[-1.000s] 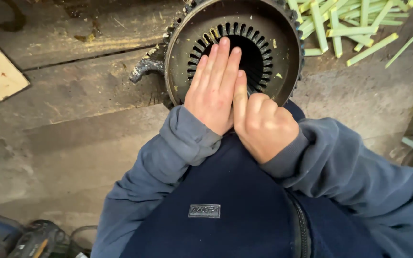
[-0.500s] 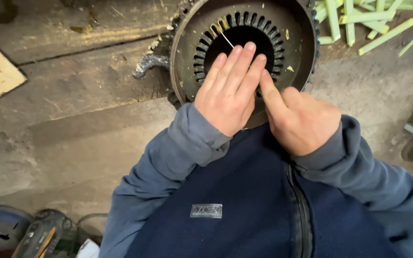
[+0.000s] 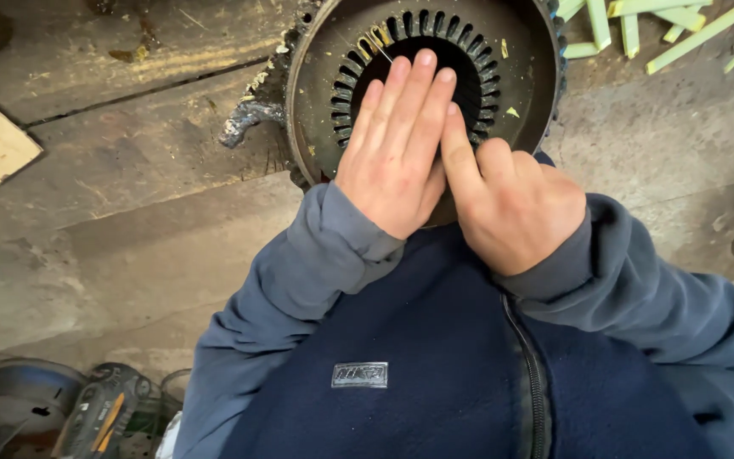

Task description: The person uses a small metal tool to scrape debris from the slots of a circular metal component. They then flip the component to reveal a blue, finned side and continue scraping the exterior fins and edges.

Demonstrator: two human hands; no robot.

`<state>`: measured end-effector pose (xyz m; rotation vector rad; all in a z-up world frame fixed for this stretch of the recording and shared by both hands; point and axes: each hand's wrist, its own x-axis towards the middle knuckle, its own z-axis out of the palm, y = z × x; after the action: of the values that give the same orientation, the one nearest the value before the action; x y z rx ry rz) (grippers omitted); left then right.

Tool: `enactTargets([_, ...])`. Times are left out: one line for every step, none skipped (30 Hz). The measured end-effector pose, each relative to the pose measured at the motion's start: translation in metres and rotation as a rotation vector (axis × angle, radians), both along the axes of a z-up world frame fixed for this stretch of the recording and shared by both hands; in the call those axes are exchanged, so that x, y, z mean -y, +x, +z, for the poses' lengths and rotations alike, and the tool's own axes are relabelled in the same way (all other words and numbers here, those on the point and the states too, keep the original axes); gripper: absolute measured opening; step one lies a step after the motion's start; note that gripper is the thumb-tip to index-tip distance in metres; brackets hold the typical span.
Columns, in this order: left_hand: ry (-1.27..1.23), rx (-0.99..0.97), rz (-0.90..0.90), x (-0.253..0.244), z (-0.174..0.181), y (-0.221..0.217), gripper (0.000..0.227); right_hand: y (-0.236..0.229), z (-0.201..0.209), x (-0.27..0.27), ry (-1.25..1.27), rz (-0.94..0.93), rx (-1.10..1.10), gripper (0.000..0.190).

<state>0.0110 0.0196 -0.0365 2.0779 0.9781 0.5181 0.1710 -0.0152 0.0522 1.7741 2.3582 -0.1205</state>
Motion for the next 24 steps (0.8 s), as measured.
enactTargets([-0.001,0.000,-0.007,0.001,0.000,0.000,0.067,0.000,0.000,0.002,-0.001,-0.007,0.000,0.057])
enactTargets([-0.004,-0.009,-0.022,0.002,-0.001,0.000,0.069,0.000,0.000,0.003,0.006,0.000,0.031,0.056])
enactTargets([-0.005,-0.016,-0.035,0.002,-0.001,0.000,0.071,0.000,0.001,0.003,0.015,0.008,0.064,0.055])
enactTargets([-0.005,-0.014,-0.040,0.000,-0.001,0.002,0.071,0.002,0.000,0.002,0.015,0.003,0.065,0.055])
enactTargets([-0.010,-0.036,-0.051,0.000,0.000,0.003,0.075,0.003,-0.001,0.002,0.003,0.001,0.047,0.055])
enactTargets([-0.015,-0.058,-0.063,0.000,0.001,0.004,0.079,0.004,-0.002,0.002,-0.009,-0.002,0.028,0.055])
enactTargets([-0.019,-0.062,-0.059,0.001,-0.001,0.004,0.079,0.004,-0.006,0.001,-0.012,0.002,0.023,0.055])
enactTargets([-0.037,-0.076,-0.051,0.002,-0.003,0.004,0.079,0.004,-0.009,0.001,-0.015,-0.005,-0.024,0.054])
enactTargets([-0.050,-0.082,-0.046,0.001,-0.006,0.006,0.080,0.006,-0.012,0.000,-0.014,-0.015,-0.064,0.052])
enactTargets([-0.049,-0.079,-0.045,0.001,-0.006,0.005,0.080,0.006,-0.013,-0.002,-0.012,-0.014,-0.061,0.052])
enactTargets([-0.043,-0.077,-0.047,0.001,-0.007,0.005,0.080,0.007,-0.014,-0.003,-0.010,-0.015,-0.081,0.051])
enactTargets([-0.037,-0.076,-0.049,0.002,-0.007,0.005,0.080,0.007,-0.014,-0.004,-0.008,-0.016,-0.101,0.050])
enactTargets([-0.037,-0.074,-0.051,0.003,-0.007,0.004,0.080,0.006,-0.011,-0.007,-0.008,-0.018,-0.099,0.050])
enactTargets([-0.017,-0.075,-0.019,0.004,-0.006,0.003,0.079,0.005,-0.008,-0.010,-0.016,0.003,-0.081,0.050])
enactTargets([0.004,-0.075,0.012,0.005,-0.006,0.003,0.078,0.004,-0.005,-0.014,-0.022,0.022,-0.061,0.051])
enactTargets([0.006,-0.072,0.008,0.006,-0.006,0.002,0.078,0.000,-0.003,-0.021,-0.021,0.019,-0.058,0.051])
enactTargets([-0.016,-0.013,0.056,0.007,-0.007,0.001,0.071,-0.004,0.000,-0.030,-0.015,0.046,-0.047,0.048])
enactTargets([-0.037,0.047,0.103,0.008,-0.007,0.000,0.066,-0.009,0.003,-0.038,-0.010,0.074,-0.036,0.045])
enactTargets([-0.031,0.051,0.102,0.005,-0.004,0.001,0.066,-0.009,0.000,-0.040,-0.004,0.074,-0.031,0.045])
enactTargets([-0.054,0.081,0.134,0.003,0.000,0.001,0.067,-0.010,-0.003,-0.043,-0.006,0.073,-0.022,0.034])
enactTargets([-0.079,0.108,0.171,0.001,0.004,0.001,0.068,-0.011,-0.007,-0.046,-0.011,0.078,-0.017,0.024])
enactTargets([-0.074,0.109,0.176,0.004,0.006,-0.001,0.068,-0.008,-0.029,-0.046,-0.006,0.083,-0.016,0.024])
enactTargets([0.030,0.130,0.219,0.007,0.007,-0.003,0.066,-0.004,-0.051,-0.046,-0.011,0.086,-0.038,0.014])
enactTargets([0.135,0.153,0.260,0.010,0.009,-0.004,0.065,0.000,-0.072,-0.046,-0.015,0.088,-0.060,0.010])
